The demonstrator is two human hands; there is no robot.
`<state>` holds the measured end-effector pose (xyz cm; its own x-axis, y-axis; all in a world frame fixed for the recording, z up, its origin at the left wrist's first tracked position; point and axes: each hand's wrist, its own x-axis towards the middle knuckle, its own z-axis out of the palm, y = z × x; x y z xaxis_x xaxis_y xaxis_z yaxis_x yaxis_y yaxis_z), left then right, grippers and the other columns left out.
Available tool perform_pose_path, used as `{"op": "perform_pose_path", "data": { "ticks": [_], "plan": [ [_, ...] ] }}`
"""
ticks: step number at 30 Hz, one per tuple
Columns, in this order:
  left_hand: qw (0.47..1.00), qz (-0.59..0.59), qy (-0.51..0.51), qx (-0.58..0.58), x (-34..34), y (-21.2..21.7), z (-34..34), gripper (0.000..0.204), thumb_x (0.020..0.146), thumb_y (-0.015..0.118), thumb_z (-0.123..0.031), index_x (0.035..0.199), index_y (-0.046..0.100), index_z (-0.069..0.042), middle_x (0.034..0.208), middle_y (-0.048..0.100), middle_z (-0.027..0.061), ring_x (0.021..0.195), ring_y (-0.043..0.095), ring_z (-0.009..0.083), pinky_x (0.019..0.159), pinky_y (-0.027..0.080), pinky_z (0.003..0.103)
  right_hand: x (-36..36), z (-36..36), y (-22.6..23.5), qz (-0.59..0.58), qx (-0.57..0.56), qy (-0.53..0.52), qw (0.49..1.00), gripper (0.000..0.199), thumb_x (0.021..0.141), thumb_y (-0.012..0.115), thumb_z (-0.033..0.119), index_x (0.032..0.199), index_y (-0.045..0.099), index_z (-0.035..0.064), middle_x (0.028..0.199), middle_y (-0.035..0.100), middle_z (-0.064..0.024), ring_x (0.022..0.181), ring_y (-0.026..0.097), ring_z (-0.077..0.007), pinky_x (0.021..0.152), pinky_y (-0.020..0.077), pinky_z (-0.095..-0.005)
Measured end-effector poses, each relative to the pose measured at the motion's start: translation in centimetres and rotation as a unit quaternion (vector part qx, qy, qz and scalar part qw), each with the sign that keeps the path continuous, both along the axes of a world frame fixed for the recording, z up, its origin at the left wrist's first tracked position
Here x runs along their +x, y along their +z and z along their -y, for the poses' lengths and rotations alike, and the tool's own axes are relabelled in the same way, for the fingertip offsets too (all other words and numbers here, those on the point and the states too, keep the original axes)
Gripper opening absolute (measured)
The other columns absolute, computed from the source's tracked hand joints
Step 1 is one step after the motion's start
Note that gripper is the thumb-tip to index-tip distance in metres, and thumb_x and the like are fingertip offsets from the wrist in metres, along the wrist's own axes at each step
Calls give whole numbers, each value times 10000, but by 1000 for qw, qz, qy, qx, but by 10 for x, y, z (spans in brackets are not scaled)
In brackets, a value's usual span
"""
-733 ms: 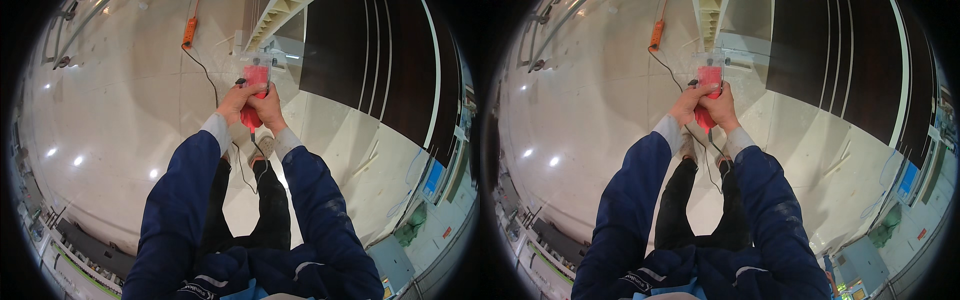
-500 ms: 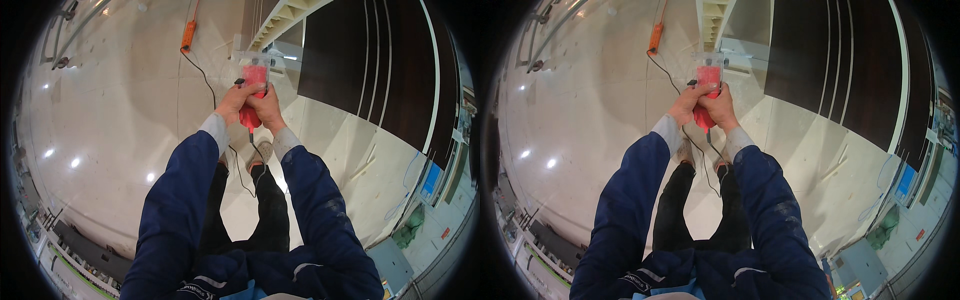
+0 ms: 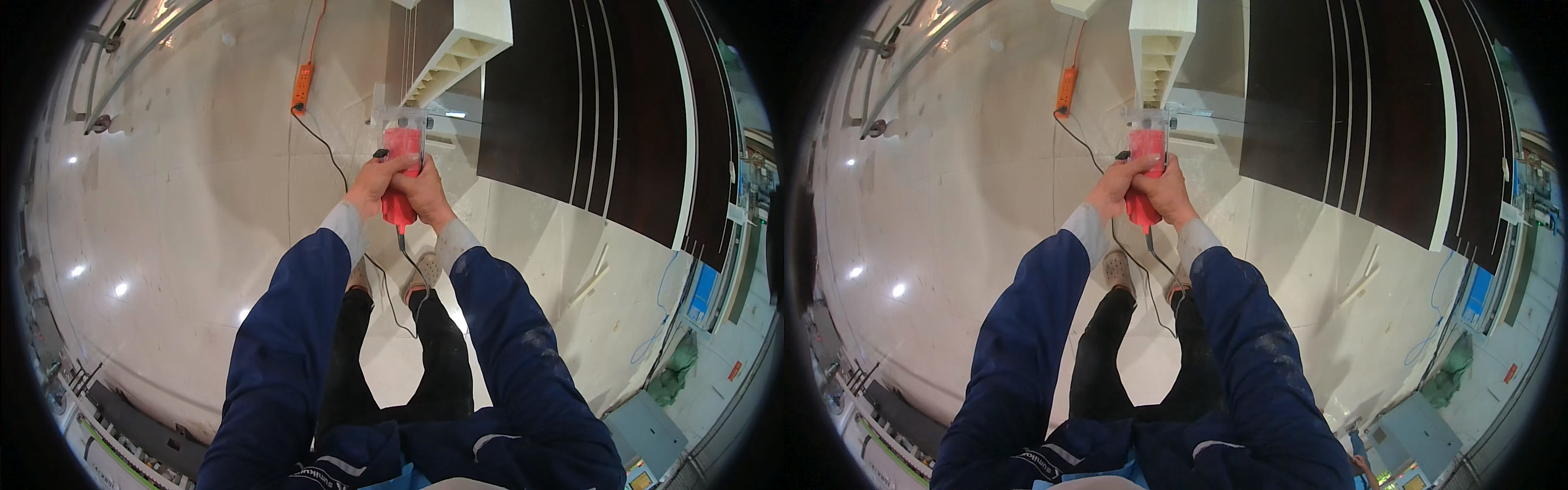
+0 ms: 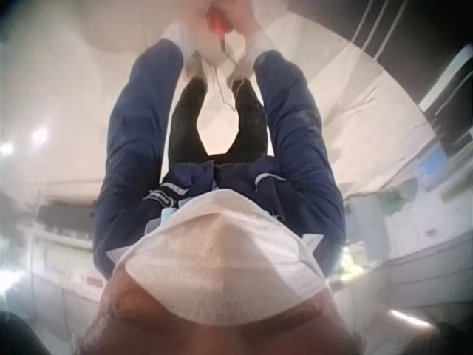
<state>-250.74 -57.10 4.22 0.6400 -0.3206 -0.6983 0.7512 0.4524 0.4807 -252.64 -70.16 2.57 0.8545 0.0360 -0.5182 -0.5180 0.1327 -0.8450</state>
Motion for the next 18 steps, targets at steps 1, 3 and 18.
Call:
{"op": "perform_pose_path", "data": {
  "ticks": [1, 3, 18],
  "plan": [
    [1000, -2, -1, -3, 0, 2, -1, 393, 902, 825, -261, 1193, 678, -40, 1129, 731, 83, 1005, 711, 200, 904, 573, 376, 0, 0, 3, 21, 6, 2, 1000, 673, 764, 860, 164, 1276, 478, -46, 1169, 654, -172, 1000, 691, -223, 847, 599, -358],
    [1000, 0, -5, -10, -1, 8, -2, 418, 888, 837, -265, 1199, 672, -40, 1131, 726, 85, 1009, 708, 204, 910, 572, 382, -2, -1, 12, -1, -20, -8, 1000, 662, 766, 858, 158, 1271, 480, -46, 1168, 654, -171, 991, 692, -220, 842, 600, -354],
    [1000, 23, -12, -11, -8, 123, 0, 413, 872, 849, -263, 1175, 673, -44, 1099, 723, 92, 986, 706, 212, 903, 574, 400, -12, 0, 131, 36, -41, -7, 998, 626, 778, 839, 165, 1257, 497, -48, 1159, 652, -164, 1002, 681, -217, 852, 591, -361]
  ]
}}
